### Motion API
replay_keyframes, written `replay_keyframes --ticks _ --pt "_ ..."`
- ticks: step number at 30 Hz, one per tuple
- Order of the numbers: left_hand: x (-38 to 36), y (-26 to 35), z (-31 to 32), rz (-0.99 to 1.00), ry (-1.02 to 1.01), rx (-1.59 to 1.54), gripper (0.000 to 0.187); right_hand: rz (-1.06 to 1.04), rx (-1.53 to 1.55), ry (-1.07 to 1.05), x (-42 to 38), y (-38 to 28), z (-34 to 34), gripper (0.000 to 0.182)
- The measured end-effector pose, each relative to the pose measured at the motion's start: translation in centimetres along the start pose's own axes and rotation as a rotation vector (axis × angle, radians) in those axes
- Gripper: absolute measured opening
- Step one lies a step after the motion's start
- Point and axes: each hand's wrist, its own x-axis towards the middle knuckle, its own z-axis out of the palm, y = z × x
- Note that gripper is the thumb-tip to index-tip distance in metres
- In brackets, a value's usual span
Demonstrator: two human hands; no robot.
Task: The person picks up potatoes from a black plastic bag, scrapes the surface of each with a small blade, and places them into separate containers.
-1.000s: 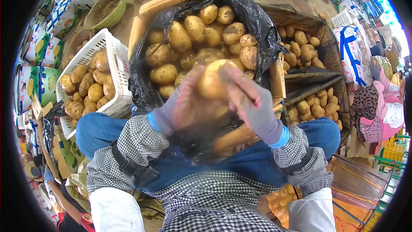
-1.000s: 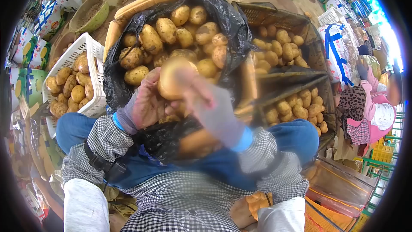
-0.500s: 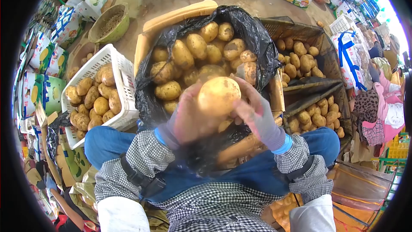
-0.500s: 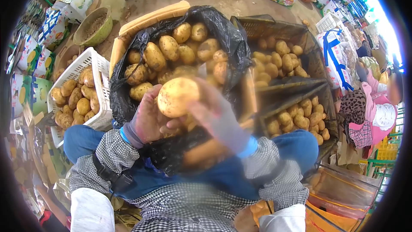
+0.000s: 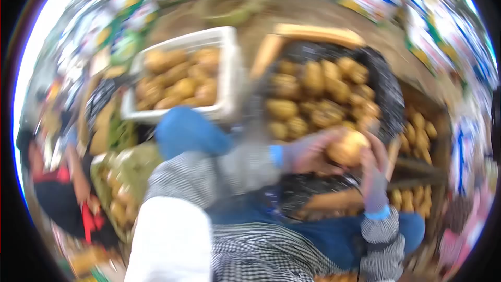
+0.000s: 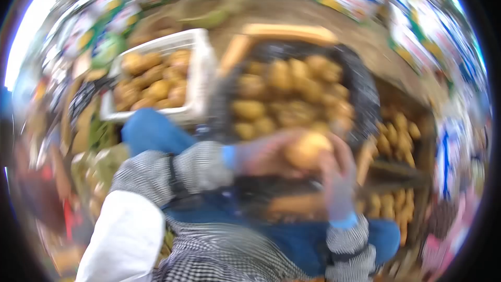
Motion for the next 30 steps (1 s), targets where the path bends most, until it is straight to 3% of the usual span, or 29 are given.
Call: replay_keyframes --ticks 4,5,8,10,11,12,13,14,15,16,17,20,22,24,27,29,30 --pt "-1.2 0.7 2.7 0.152 0.059 0.213 0.043 -0.165 -0.206 -0.117 0.5 1.3 0.0 0.052" --pt "-3.4 2.3 4.8 -0.026 0.173 0.269 0.043 -0.192 -0.258 -0.135 0.9 1.8 0.0 0.056" --pt "-2.0 0.3 1.4 0.36 0.091 0.632 0.053 0.037 0.037 -0.209 0.8 1.2 0.5 0.051" --pt "-2.0 -0.7 0.7 0.19 0.152 0.399 0.059 0.175 0.234 -0.203 -0.1 0.6 0.1 0.046" --pt "-1.2 -0.7 0.9 -0.083 0.206 0.208 0.063 0.188 0.327 -0.187 0.1 0.4 -0.5 0.042" --pt "-1.5 0.3 1.8 -0.145 0.197 0.315 0.07 0.246 0.402 -0.052 -0.3 -0.1 -1.6 0.037" --pt "-3.1 1.8 5.3 -0.146 0.384 0.43 0.06 0.291 0.48 0.09 -0.5 -0.7 -3.0 0.032" --pt "-2.5 2.7 1.4 -0.162 0.157 0.388 0.061 0.263 0.569 0.186 -0.5 -1.1 -5.0 0.033" --pt "-3.0 4.2 3.6 -0.155 0.267 0.648 0.06 0.138 0.61 0.269 -1.2 -2.1 -7.3 0.034" --pt "-2.7 5.5 1.5 -0.104 0.18 0.642 0.059 -0.026 0.602 0.354 -1.9 -3.4 -10.1 0.034" --pt "-2.1 7.3 1.3 -0.168 0.297 0.547 0.048 -0.205 0.541 0.451 -3.3 -5.2 -13.3 0.035" --pt "-0.2 11.1 -2.5 -0.161 0.307 0.646 0.051 -0.715 0.106 0.759 -11.5 -13.1 -22.3 0.039" --pt "0.0 11.5 -3.3 -0.166 0.333 0.694 0.052 -0.903 -0.189 0.919 -18.6 -18.3 -26.0 0.041" --pt "-0.3 11.8 -1.8 -0.175 0.391 0.754 0.052 -0.905 -0.442 1.12 -24.4 -23.1 -29.3 0.04" --pt "-0.6 12.1 -4.1 -0.18 0.333 0.742 0.052 -0.737 -0.796 1.4 -32.6 -27.5 -34.2 0.04" --pt "-1.1 10.7 0.0 -0.223 0.399 0.798 0.043 -0.589 -0.931 1.457 -36.0 -28.0 -38.7 0.041" --pt "-0.6 10.4 -1.2 -0.251 0.438 0.8 0.038 -0.525 -0.968 1.438 -36.9 -27.6 -41.4 0.041"
